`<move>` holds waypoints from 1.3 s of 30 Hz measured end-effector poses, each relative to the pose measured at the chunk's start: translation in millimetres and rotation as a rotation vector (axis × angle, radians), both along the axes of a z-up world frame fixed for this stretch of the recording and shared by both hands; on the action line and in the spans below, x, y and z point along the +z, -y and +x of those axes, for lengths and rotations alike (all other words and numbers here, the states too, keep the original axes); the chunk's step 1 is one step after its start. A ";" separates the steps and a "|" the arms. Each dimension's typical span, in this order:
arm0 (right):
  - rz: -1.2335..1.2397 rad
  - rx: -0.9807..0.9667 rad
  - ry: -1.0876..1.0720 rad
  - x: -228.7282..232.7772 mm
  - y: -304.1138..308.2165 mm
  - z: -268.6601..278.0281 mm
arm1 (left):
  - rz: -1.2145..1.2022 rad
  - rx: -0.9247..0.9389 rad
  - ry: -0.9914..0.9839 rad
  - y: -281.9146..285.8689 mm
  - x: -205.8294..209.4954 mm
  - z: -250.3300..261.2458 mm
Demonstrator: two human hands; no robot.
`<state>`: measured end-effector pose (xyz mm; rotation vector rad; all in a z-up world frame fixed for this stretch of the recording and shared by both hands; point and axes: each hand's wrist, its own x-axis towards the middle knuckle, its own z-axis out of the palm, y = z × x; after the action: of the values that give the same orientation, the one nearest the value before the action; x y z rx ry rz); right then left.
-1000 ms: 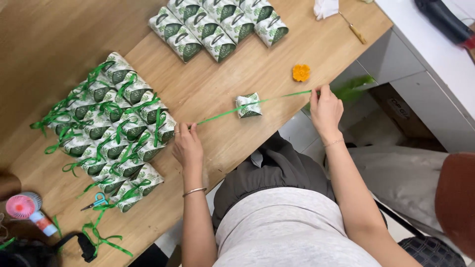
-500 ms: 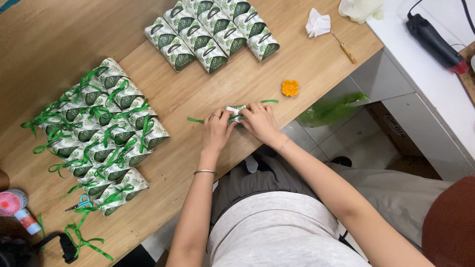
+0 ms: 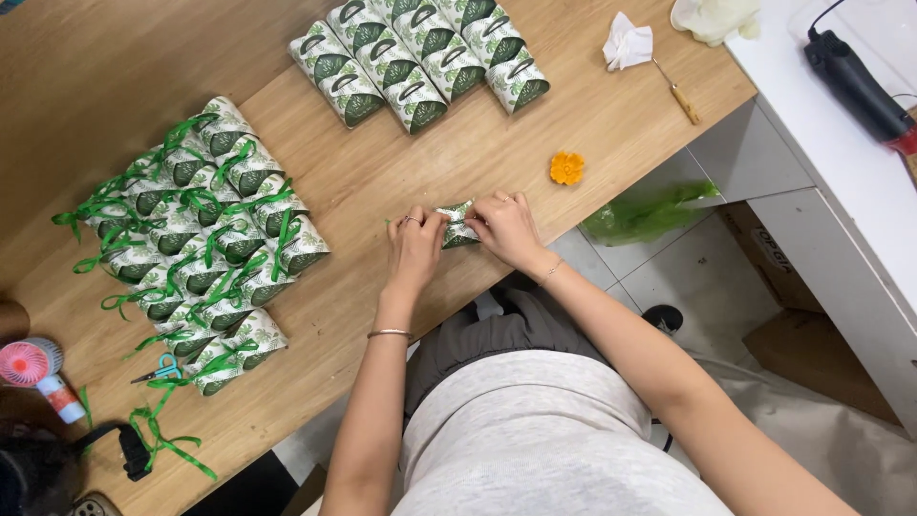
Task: Packaging small items in leaf-patterned paper and tying them with green ribbons.
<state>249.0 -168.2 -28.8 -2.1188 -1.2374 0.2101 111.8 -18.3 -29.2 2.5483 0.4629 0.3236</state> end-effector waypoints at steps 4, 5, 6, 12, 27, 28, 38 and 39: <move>-0.018 0.000 -0.039 3.2 -3.6 4.4 | -0.022 0.022 -0.049 -2.1 -4.9 3.2; -0.069 -0.039 -0.091 3.6 -4.0 5.8 | -0.033 0.036 -0.054 -2.5 -8.3 3.6; -0.120 -0.079 -0.143 4.1 -4.7 7.1 | -0.044 0.050 -0.059 -3.2 -11.6 4.0; -0.162 -0.015 -0.551 -26.7 6.2 31.7 | -0.144 0.071 -0.213 -20.6 7.4 -3.0; 0.094 0.039 -1.239 -24.0 23.2 35.1 | -1.287 -0.021 0.150 -21.4 -21.2 1.7; 0.094 0.035 -1.238 -17.8 19.6 33.7 | -1.288 -0.023 0.150 -19.2 -20.1 6.3; 0.276 -0.184 -1.250 -42.1 6.5 19.3 | -1.127 -0.002 0.254 -10.2 -36.8 25.3; 0.303 -0.225 -1.304 -41.2 3.9 16.6 | -1.107 -0.006 0.262 -9.7 -36.3 25.8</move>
<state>265.6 -172.1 -70.0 -1.3214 -0.2139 1.0167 137.5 -8.6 -65.5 1.4095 0.3771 0.2795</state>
